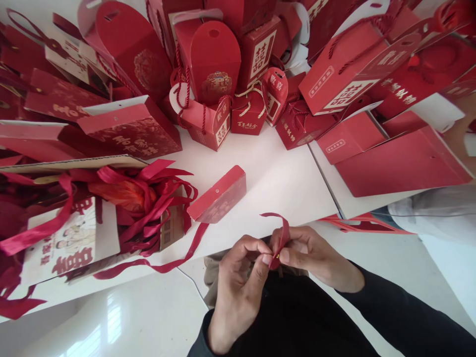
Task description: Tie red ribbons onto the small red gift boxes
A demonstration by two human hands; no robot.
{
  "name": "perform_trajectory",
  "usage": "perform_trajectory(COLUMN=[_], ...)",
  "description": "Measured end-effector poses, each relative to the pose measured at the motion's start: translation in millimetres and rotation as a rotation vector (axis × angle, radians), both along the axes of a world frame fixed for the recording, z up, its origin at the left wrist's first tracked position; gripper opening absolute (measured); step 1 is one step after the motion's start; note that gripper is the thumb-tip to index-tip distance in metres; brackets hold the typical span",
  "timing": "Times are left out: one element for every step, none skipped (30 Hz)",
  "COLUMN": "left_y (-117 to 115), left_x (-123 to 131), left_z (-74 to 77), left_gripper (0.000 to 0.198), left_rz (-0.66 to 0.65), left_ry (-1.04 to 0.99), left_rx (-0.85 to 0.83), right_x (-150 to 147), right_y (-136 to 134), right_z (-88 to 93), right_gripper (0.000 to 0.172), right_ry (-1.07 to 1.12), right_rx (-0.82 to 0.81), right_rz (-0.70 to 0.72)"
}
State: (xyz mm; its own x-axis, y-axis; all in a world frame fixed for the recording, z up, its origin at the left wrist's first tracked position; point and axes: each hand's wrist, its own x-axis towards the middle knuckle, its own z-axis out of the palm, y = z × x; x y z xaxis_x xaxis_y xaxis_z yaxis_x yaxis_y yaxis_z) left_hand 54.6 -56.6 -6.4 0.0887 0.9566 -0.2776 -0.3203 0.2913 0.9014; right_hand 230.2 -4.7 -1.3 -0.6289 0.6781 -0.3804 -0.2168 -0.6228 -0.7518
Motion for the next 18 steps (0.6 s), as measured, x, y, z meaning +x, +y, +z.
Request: perform_trajectory(left_y=[0.9,1.7,2.5,3.2,3.8,4.3,4.7,5.1,5.5,6.1,6.7,7.5,8.3,9.0,9.3,9.2,8.6,7.3], left_x=[0.0,0.0,0.2,0.5,0.9,1.3,1.6,1.8,1.8,1.6,1.2,0.4,-0.5,-1.5,-2.5,-3.4,-3.9,-4.3], left_z=[0.6,1.1,1.5,1.8,1.8,1.6,1.0,0.2,-0.8,-1.9,-2.9,-3.6,-4.1,-4.1,-3.8,-2.9,-1.6,0.2], left_gripper=[0.012,0.012,0.012,0.012,0.013,0.014,0.014,0.015,0.016,0.016,0.017,0.017,0.018,0.019,0.021,0.022,0.024,0.024], left_rz=[-0.012,-0.021,-0.029,-0.034,-0.04,-0.05,-0.061,-0.071,-0.079,-0.082,-0.079,-0.072,-0.066,-0.065,-0.071,-0.078,-0.091,-0.104], left_ry=[-0.036,-0.074,-0.112,-0.151,-0.189,-0.229,-0.266,-0.301,-0.329,-0.349,-0.357,-0.349,-0.327,-0.297,-0.267,-0.24,-0.216,-0.185], left_rx=[-0.005,-0.011,-0.019,-0.029,-0.043,-0.056,-0.071,-0.083,-0.092,-0.097,-0.1,-0.102,-0.106,-0.111,-0.117,-0.122,-0.123,-0.12], right_x=[0.9,2.0,3.2,4.3,5.4,6.1,6.6,6.5,5.9,4.8,3.3,1.6,-0.3,-2.0,-3.3,-4.3,-4.9,-5.0], right_y=[0.3,0.5,0.5,0.3,-0.1,-0.6,-1.2,-1.7,-2.1,-2.1,-1.9,-1.3,-0.5,0.4,1.3,2.1,2.8,3.3], right_z=[-1.0,-2.3,-3.7,-5.4,-7.2,-9.2,-11.2,-13.1,-14.9,-16.4,-17.4,-18.0,-18.1,-17.6,-16.8,-15.7,-14.5,-13.3], right_gripper=[0.013,0.012,0.01,0.01,0.011,0.013,0.015,0.016,0.017,0.018,0.018,0.017,0.017,0.017,0.017,0.017,0.017,0.017], right_ry=[0.024,0.046,0.063,0.073,0.081,0.089,0.096,0.105,0.114,0.123,0.131,0.138,0.145,0.151,0.152,0.152,0.149,0.141], right_rx=[-0.012,-0.019,-0.02,-0.016,-0.011,-0.007,-0.005,-0.002,0.0,0.0,-0.001,-0.002,-0.005,-0.007,-0.008,-0.008,-0.009,-0.006], right_rz=[0.003,0.006,0.007,0.012,0.017,0.021,0.025,0.027,0.027,0.026,0.023,0.018,0.011,0.005,0.004,0.007,0.014,0.024])
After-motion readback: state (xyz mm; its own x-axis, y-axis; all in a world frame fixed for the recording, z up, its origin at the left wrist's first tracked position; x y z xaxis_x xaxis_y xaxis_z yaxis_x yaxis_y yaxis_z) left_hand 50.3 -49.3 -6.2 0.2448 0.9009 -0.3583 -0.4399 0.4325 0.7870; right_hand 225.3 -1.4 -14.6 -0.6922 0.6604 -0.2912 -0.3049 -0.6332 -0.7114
